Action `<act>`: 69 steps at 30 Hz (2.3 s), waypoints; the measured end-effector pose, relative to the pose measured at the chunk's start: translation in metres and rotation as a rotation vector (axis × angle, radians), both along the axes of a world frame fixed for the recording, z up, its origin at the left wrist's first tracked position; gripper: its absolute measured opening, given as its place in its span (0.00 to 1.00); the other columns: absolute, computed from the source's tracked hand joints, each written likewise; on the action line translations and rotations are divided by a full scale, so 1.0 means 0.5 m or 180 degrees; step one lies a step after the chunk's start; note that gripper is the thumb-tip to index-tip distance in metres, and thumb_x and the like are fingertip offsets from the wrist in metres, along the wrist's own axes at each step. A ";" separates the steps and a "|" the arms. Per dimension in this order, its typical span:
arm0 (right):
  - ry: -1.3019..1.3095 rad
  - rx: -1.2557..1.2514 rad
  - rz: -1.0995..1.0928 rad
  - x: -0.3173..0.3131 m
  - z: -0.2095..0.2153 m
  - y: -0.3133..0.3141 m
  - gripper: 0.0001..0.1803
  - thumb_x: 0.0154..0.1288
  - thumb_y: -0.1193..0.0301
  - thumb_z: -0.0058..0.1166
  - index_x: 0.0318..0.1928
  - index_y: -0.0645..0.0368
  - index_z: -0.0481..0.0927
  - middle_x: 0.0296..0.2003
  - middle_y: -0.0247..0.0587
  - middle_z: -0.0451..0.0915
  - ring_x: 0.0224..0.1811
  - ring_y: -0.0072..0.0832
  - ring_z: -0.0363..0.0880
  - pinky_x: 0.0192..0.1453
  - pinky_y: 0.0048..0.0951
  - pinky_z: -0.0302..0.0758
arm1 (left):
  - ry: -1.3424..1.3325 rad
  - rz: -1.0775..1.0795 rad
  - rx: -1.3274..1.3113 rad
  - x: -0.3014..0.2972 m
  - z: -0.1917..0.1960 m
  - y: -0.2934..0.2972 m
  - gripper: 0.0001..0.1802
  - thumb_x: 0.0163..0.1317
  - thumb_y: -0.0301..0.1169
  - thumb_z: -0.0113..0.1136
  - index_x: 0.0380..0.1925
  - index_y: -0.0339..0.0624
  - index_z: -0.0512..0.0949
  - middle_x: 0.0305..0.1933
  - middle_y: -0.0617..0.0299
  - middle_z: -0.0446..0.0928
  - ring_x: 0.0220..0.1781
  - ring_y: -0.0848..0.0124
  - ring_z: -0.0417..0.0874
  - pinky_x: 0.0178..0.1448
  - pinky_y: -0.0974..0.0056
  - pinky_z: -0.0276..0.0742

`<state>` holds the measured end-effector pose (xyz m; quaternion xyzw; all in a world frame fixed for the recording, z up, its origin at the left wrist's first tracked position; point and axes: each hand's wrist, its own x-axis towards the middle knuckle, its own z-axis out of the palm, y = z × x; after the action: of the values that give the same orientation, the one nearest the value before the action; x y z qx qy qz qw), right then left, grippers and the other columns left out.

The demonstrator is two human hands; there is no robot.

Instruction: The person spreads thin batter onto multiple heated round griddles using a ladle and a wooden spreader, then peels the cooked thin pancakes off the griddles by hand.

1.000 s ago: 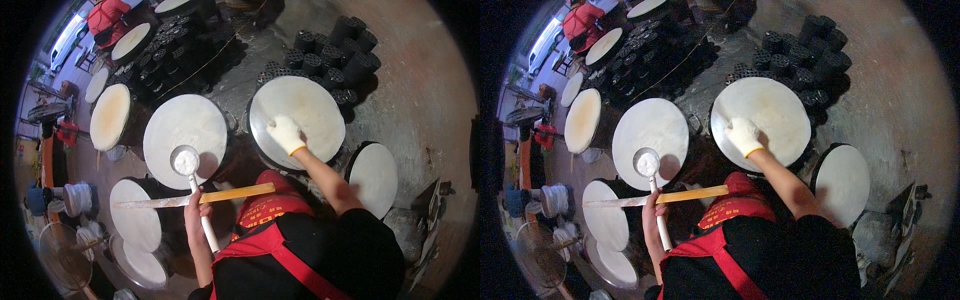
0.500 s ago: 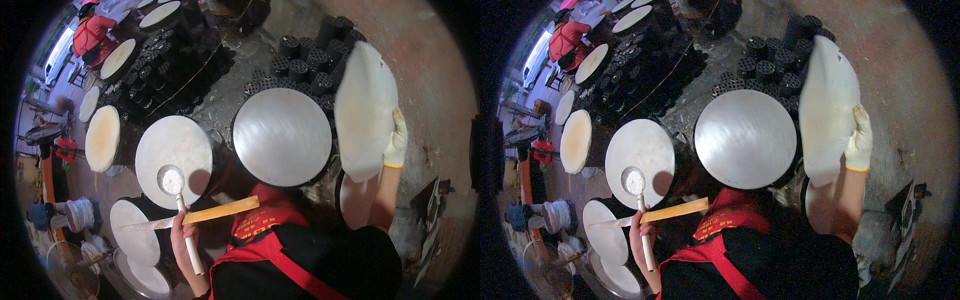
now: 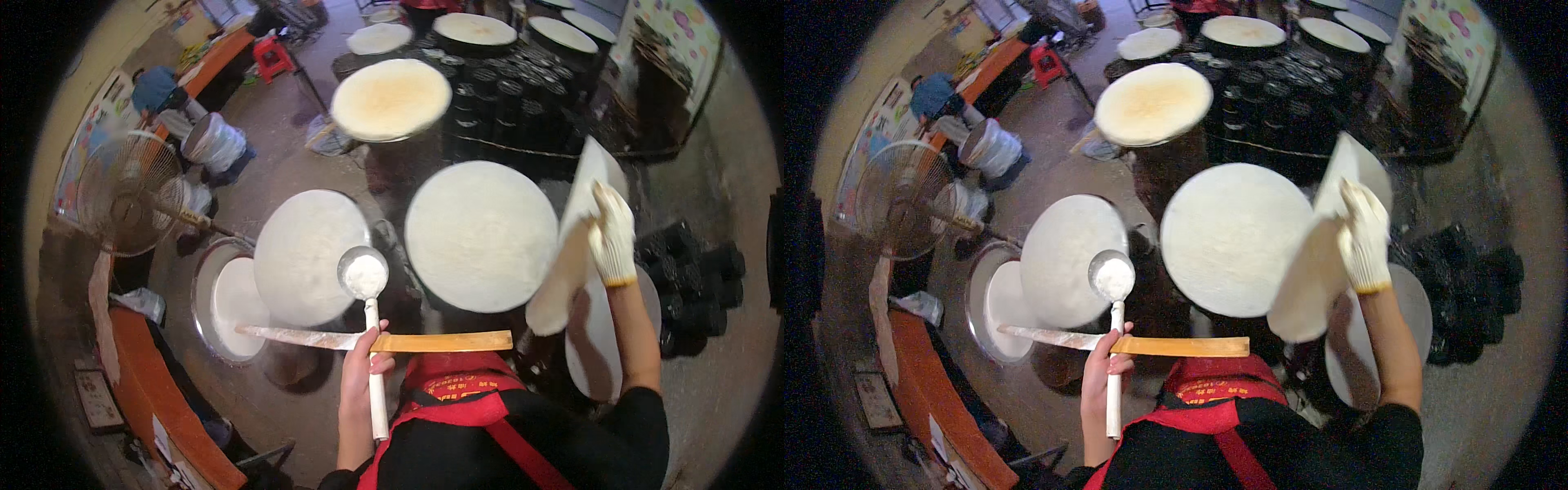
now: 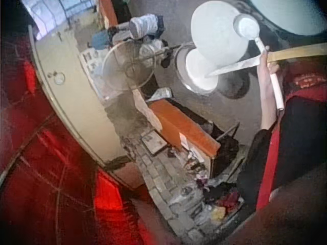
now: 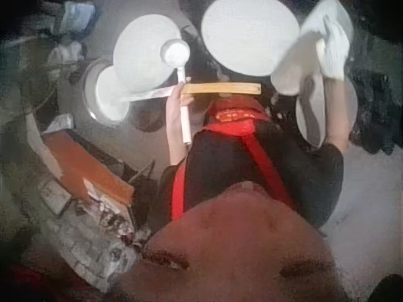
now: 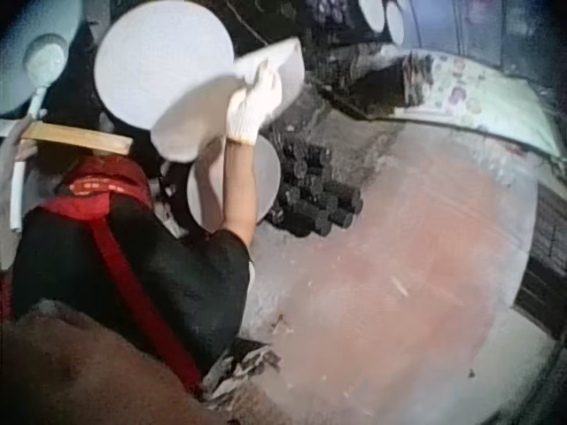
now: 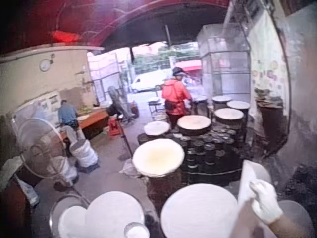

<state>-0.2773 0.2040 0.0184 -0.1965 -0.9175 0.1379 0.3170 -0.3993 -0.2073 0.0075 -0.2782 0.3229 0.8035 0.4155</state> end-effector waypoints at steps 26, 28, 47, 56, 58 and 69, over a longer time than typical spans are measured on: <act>0.2524 -0.6703 -0.1168 -0.698 -0.568 0.287 0.23 0.67 0.69 0.49 0.57 0.68 0.62 0.40 0.60 0.76 0.33 0.49 0.80 0.22 0.42 0.75 | -0.0300 0.2089 0.0032 0.010 -0.009 -0.059 0.16 0.67 0.31 0.49 0.48 0.28 0.69 0.28 0.61 0.71 0.18 0.81 0.63 0.15 0.78 0.62; 0.2295 -0.6366 -0.1267 -0.706 -0.554 0.275 0.20 0.65 0.72 0.51 0.53 0.69 0.65 0.35 0.60 0.76 0.25 0.48 0.77 0.18 0.40 0.73 | -0.0412 0.2222 0.0154 0.014 -0.003 -0.059 0.16 0.68 0.32 0.49 0.48 0.27 0.70 0.27 0.61 0.71 0.18 0.80 0.63 0.16 0.78 0.63; -0.1612 -0.1996 0.4438 -0.472 -0.190 -0.653 0.30 0.66 0.63 0.43 0.68 0.54 0.56 0.51 0.57 0.74 0.45 0.53 0.77 0.49 0.45 0.74 | 0.0524 0.1945 -0.0613 -0.119 -0.050 -0.219 0.23 0.70 0.46 0.45 0.48 0.33 0.68 0.26 0.67 0.65 0.17 0.85 0.59 0.17 0.80 0.55; -0.3057 -0.1544 0.3001 -0.451 -0.240 -0.758 0.24 0.70 0.60 0.39 0.65 0.48 0.62 0.32 0.62 0.77 0.34 0.57 0.77 0.38 0.49 0.72 | 0.3629 -0.3833 -0.6046 -0.306 -0.410 -0.744 0.27 0.58 0.20 0.48 0.60 0.45 0.69 0.37 0.51 0.74 0.37 0.61 0.79 0.38 0.59 0.77; -0.2814 -0.1385 0.3140 -0.466 -0.241 -0.837 0.28 0.70 0.63 0.39 0.69 0.45 0.54 0.38 0.59 0.76 0.34 0.55 0.76 0.37 0.50 0.72 | 0.3992 -0.3743 -0.5934 -0.358 -0.437 -0.787 0.25 0.57 0.22 0.49 0.57 0.41 0.69 0.38 0.52 0.75 0.37 0.60 0.79 0.39 0.58 0.77; -0.3294 -0.0987 0.2666 -0.515 -0.448 -0.997 0.33 0.67 0.70 0.41 0.70 0.41 0.49 0.25 0.61 0.76 0.28 0.55 0.77 0.31 0.52 0.70 | -0.1980 0.2443 0.1017 -0.458 -0.557 -0.581 0.18 0.71 0.40 0.37 0.23 0.42 0.60 0.15 0.72 0.57 0.09 0.82 0.55 0.09 0.77 0.50</act>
<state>-0.5349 -0.2943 -0.2054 0.0914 -0.9193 0.2670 -0.2744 -0.6283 -0.4978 -0.2708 -0.5354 -0.0678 0.8166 0.2046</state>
